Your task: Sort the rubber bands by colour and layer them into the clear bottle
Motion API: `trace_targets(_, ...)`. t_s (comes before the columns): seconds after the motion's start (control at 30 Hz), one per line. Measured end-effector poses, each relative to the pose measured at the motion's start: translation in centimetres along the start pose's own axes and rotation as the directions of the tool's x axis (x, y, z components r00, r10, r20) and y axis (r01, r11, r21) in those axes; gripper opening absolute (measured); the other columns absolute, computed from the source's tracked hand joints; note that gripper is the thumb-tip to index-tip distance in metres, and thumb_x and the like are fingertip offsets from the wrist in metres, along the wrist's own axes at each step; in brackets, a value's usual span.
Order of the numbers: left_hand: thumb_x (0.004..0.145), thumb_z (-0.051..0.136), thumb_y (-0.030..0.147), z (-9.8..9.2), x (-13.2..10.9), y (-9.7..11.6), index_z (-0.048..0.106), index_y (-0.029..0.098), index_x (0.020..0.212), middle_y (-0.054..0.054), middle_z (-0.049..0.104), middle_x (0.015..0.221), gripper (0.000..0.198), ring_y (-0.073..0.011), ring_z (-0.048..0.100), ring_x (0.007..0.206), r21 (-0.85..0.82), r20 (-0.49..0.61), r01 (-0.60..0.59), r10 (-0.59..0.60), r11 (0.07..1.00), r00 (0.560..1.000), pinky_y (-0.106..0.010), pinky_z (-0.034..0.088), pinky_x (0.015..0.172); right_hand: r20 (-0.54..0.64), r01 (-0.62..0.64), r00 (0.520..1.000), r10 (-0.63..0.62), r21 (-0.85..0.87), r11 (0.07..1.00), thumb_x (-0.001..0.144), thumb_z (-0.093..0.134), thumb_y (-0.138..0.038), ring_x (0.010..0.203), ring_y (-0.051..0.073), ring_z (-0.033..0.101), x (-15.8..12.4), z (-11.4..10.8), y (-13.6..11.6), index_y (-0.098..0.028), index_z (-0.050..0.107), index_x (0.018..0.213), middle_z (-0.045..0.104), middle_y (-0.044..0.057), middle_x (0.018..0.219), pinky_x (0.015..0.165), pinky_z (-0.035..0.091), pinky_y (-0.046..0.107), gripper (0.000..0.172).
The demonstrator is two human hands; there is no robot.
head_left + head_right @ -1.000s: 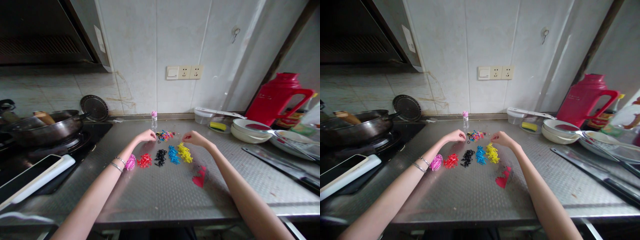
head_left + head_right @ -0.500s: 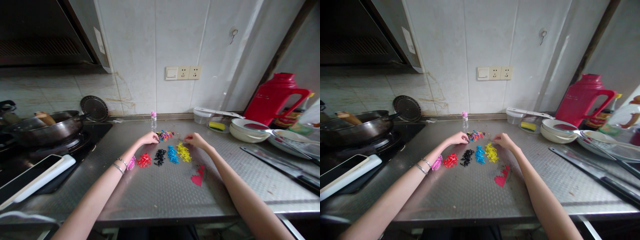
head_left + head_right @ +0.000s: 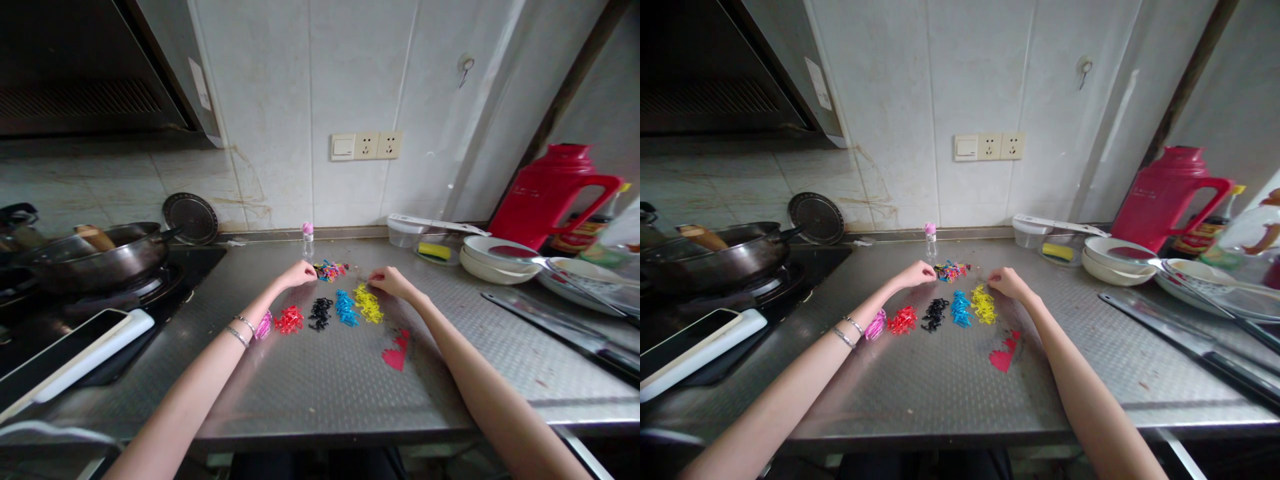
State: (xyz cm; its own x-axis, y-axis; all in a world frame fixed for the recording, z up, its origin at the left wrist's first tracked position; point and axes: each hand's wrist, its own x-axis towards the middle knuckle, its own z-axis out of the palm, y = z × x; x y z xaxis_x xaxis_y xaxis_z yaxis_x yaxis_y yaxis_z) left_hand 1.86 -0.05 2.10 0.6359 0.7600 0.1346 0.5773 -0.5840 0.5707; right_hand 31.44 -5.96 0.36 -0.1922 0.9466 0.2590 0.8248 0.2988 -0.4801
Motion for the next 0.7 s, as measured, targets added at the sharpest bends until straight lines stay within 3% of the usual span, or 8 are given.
trace_targets(0.33, 0.072, 0.053, 0.023, -1.3, -2.8, 3.8, 0.067, 0.010, 0.078, -0.006, 0.066, 0.076, 0.020, -0.0121, 0.055, 0.068, -0.017, 0.034, -0.092, 0.092, 0.996, 0.995, -0.022, 0.039, 0.065, 0.016, 0.010, 1.000, -0.010, -0.032, 0.999, 0.068, 0.050, -0.024, 0.062, 0.013, 0.057, 0.2, 0.2, 0.4, -0.015, 0.067, 0.072, 0.066, 0.002, 0.067, 0.058, 0.039, 0.020, 0.019)
trace_targets(0.7, 0.072, 0.056, 0.025, 0.6, -5.2, 6.4, 0.068, 0.012, 0.080, -0.005, 0.066, 0.076, 0.019, -0.0116, 0.056, 0.068, -0.072, 0.147, -0.114, 0.123, 0.991, 0.981, -0.020, 0.039, 0.064, 0.013, 0.023, 1.000, -0.022, -0.030, 0.999, 0.068, 0.050, -0.024, 0.063, 0.013, 0.058, 0.3, 0.6, 0.8, -0.016, 0.066, 0.071, 0.066, 0.002, 0.068, 0.059, 0.039, 0.021, 0.019)
